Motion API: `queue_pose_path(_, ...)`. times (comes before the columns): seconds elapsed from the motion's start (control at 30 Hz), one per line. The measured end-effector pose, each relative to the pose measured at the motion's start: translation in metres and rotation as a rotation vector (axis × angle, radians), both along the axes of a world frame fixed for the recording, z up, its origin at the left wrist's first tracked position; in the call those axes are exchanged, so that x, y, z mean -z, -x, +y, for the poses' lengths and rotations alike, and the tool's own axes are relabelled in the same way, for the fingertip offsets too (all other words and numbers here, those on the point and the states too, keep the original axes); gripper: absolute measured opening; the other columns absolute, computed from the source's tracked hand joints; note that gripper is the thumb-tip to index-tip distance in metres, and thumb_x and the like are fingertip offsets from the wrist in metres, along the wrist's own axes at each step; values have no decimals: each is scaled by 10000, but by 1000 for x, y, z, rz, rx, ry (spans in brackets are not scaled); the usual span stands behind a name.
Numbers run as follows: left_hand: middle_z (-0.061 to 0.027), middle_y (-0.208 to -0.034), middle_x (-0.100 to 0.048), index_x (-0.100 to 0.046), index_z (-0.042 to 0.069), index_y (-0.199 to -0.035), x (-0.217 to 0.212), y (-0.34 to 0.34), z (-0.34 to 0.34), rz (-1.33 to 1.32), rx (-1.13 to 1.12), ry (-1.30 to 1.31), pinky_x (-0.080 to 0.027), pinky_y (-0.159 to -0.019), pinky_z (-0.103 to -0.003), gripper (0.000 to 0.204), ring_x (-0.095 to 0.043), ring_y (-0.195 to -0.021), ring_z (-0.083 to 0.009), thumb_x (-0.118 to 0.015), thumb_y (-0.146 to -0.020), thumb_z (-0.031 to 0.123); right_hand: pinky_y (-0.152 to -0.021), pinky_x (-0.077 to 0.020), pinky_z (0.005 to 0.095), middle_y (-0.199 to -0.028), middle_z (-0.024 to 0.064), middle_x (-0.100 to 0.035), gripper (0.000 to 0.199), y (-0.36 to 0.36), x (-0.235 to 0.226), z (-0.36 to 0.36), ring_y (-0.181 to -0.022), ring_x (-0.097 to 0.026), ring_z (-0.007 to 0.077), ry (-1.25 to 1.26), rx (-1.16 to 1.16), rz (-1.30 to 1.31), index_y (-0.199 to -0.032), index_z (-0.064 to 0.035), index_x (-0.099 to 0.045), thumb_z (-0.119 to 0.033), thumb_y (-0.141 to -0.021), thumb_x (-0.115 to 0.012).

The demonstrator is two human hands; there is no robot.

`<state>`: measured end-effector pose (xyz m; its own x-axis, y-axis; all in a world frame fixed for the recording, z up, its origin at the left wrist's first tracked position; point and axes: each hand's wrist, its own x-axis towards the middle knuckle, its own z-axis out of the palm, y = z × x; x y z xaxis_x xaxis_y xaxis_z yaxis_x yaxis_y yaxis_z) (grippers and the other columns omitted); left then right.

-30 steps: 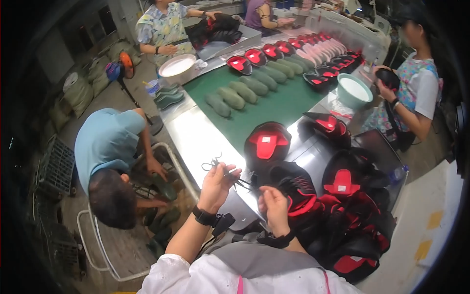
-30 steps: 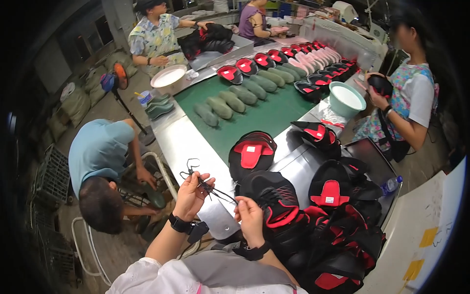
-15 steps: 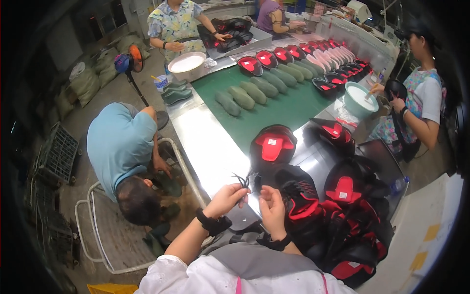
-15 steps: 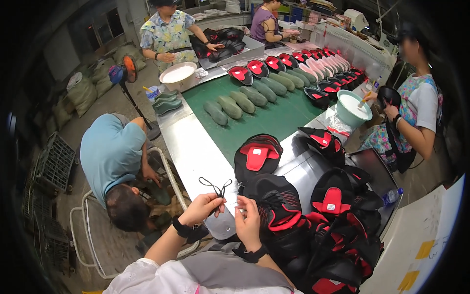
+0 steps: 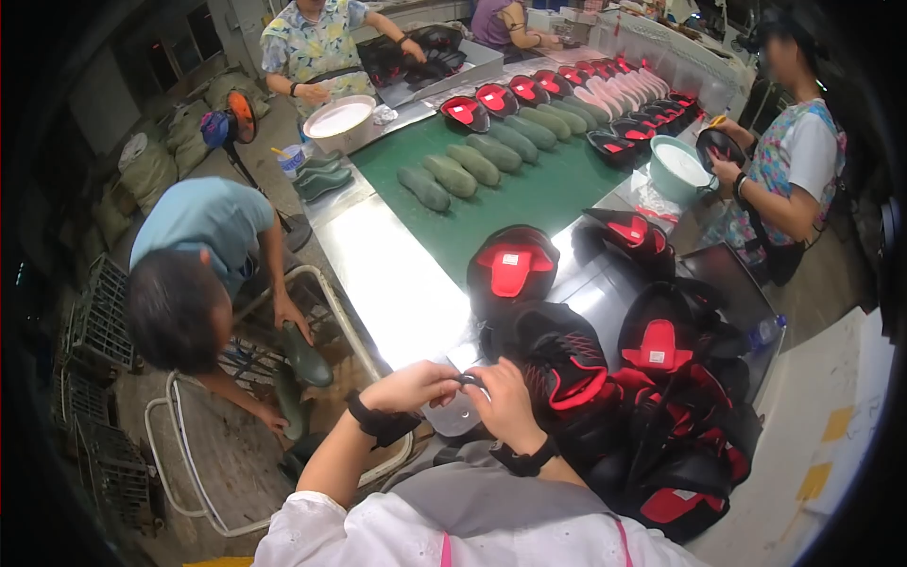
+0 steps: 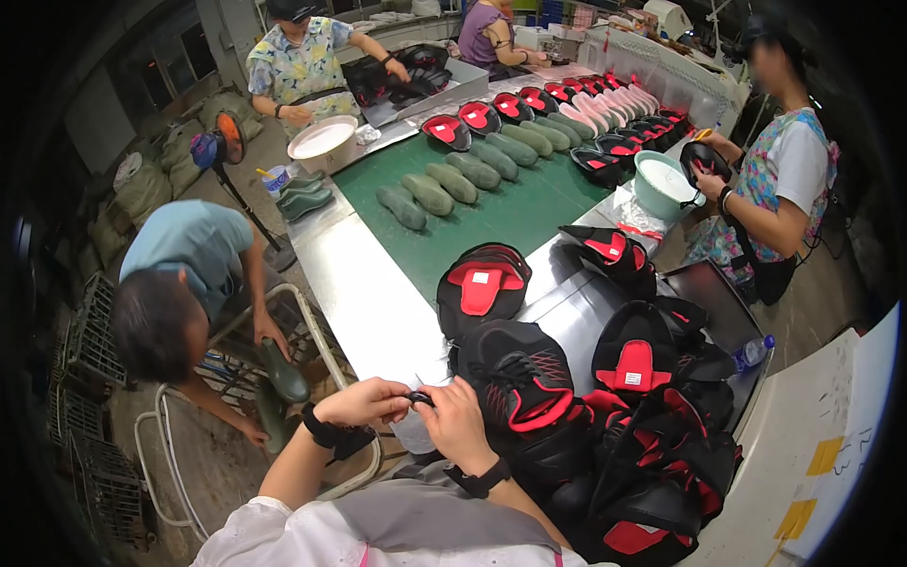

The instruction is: Manually organizing, processing, and handling shoe upper liners and components on an assembly station.

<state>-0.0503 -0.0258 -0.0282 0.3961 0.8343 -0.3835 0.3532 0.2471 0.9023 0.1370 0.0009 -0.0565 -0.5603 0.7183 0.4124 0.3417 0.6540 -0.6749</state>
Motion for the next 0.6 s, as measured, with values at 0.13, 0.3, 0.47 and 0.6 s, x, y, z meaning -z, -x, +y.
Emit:
queue_pose_path(0.13,17,-636,-524,-582,5,-854,-5,3,0,-66,-77,-42,-393,-544,-217,212,-463,-587,-67,-473,-892,183,-477,-412,339,-617,132,-556,169,0,6,0,-535,-544,298,336,45,184,-788,-23,-570,-182,-829,-532)
queue_pose_path(0.3,37,-623,-471,-588,23,-862,-3,1,-10,24,-123,64,-379,-546,-202,270,-409,-571,-54,-444,-917,245,-452,-384,315,-554,119,-511,213,1,11,-3,-475,-536,215,561,138,419,-746,-12,-547,-192,-855,-518)
queue_pose_path(0.47,17,-591,-441,-533,32,-733,7,5,-16,54,-302,21,-415,-583,-228,365,-403,-528,-63,-411,-923,318,-447,-372,291,-536,112,-511,209,-1,15,0,-453,-507,174,515,193,378,-741,2,-553,-170,-855,-517)
queue_pose_path(0.6,8,-624,-446,-505,64,-794,14,0,-18,-621,-531,127,-428,-624,-247,270,-344,-473,-70,-395,-930,270,-460,-391,338,-548,136,-531,209,0,11,-2,-488,-547,256,449,232,235,-727,-27,-589,-197,-834,-530)
